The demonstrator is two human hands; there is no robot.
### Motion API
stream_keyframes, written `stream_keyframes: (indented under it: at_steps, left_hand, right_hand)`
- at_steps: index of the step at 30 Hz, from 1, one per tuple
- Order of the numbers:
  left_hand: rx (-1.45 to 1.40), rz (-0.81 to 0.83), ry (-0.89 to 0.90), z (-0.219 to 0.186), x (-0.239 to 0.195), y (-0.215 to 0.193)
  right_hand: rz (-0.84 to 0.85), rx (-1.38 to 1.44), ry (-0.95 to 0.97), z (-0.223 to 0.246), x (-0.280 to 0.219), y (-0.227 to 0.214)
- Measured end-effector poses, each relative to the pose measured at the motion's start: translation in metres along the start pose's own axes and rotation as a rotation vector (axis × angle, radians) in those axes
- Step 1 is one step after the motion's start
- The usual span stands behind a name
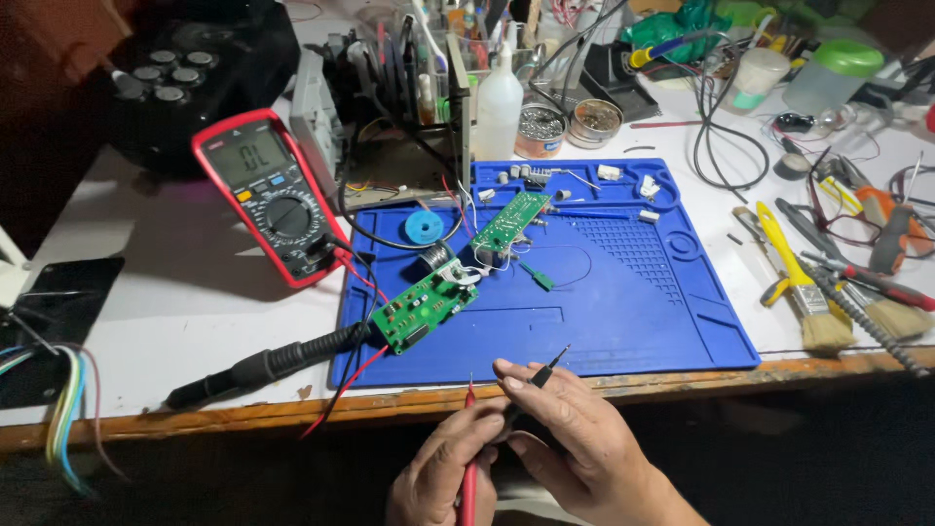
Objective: The person uses a multimeter to test a green circuit board with a digital display. They touch the probes to various points on the board, checking for continuity and voltage, while the multimeter display shows changing readings. The person also handles a second circuit board and various wires on the workbench.
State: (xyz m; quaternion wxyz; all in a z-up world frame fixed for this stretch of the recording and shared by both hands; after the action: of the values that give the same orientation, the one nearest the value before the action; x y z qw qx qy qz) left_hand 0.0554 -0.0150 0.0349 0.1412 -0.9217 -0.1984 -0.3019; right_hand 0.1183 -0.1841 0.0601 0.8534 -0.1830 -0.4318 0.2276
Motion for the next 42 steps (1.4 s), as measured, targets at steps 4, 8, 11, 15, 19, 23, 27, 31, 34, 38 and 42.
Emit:
stream_keyframes:
  at_steps: [4, 8, 11, 15, 19, 23, 27, 31, 34, 38, 42]
  left_hand:
    - [0.169, 0.095, 0.105, 0.006, -0.006, 0.008]
    - [0.224, 0.143, 0.113, 0.001, 0.001, 0.021]
    - [0.181, 0.146, 0.066, 0.009, 0.001, 0.029]
    - [0.153, 0.112, 0.047, 0.032, -0.008, 0.041]
    - [0.152, 0.223, 0.101, 0.043, -0.008, 0.046]
    - [0.085, 0.4, 0.329, 0.03, 0.012, 0.046]
    - [0.256, 0.122, 0.329, 0.005, 0.039, 0.034]
    - [0.21, 0.199, 0.105, 0.012, 0.061, 0.006]
    - [0.312, 0.115, 0.066, 0.027, 0.079, -0.007]
    - [0.583, 0.128, 0.313, 0.023, 0.108, -0.001]
    - [0.786, 0.225, 0.266, 0.052, 0.119, 0.007]
  right_hand:
    - [-0.026, -0.07, 0.022, -0.01, -0.012, -0.006]
    - [-0.082, -0.083, 0.079, -0.019, -0.015, -0.021]
    - [-0.169, -0.068, 0.119, -0.02, -0.012, -0.035]
    - [-0.213, -0.036, 0.154, -0.034, -0.021, -0.04]
    - [-0.149, -0.106, 0.14, -0.039, -0.019, -0.036]
    - [-0.021, -0.187, 0.191, -0.041, -0.004, -0.047]
    - [0.141, -0.233, 0.209, -0.049, 0.01, -0.076]
    - [0.02, -0.443, 0.236, -0.068, 0.053, -0.127]
    - [0.157, -0.554, 0.326, -0.1, 0.109, -0.142]
    - [0.492, -0.657, 0.324, -0.169, 0.161, -0.128]
    - [0.618, -0.486, 0.33, -0.196, 0.169, -0.097]
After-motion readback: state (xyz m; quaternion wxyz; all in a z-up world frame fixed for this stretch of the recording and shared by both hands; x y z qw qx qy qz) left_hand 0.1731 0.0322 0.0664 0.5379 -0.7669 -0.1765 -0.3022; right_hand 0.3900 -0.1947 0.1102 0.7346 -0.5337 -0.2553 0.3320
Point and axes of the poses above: each hand's wrist, its own x-axis towards the middle knuckle, its own y-axis out of the palm, z = x × y, the point moved 6 cm from there along x, towards the middle knuckle, and after that the axes turned 2 degrees about x, right-handed, at the moved point
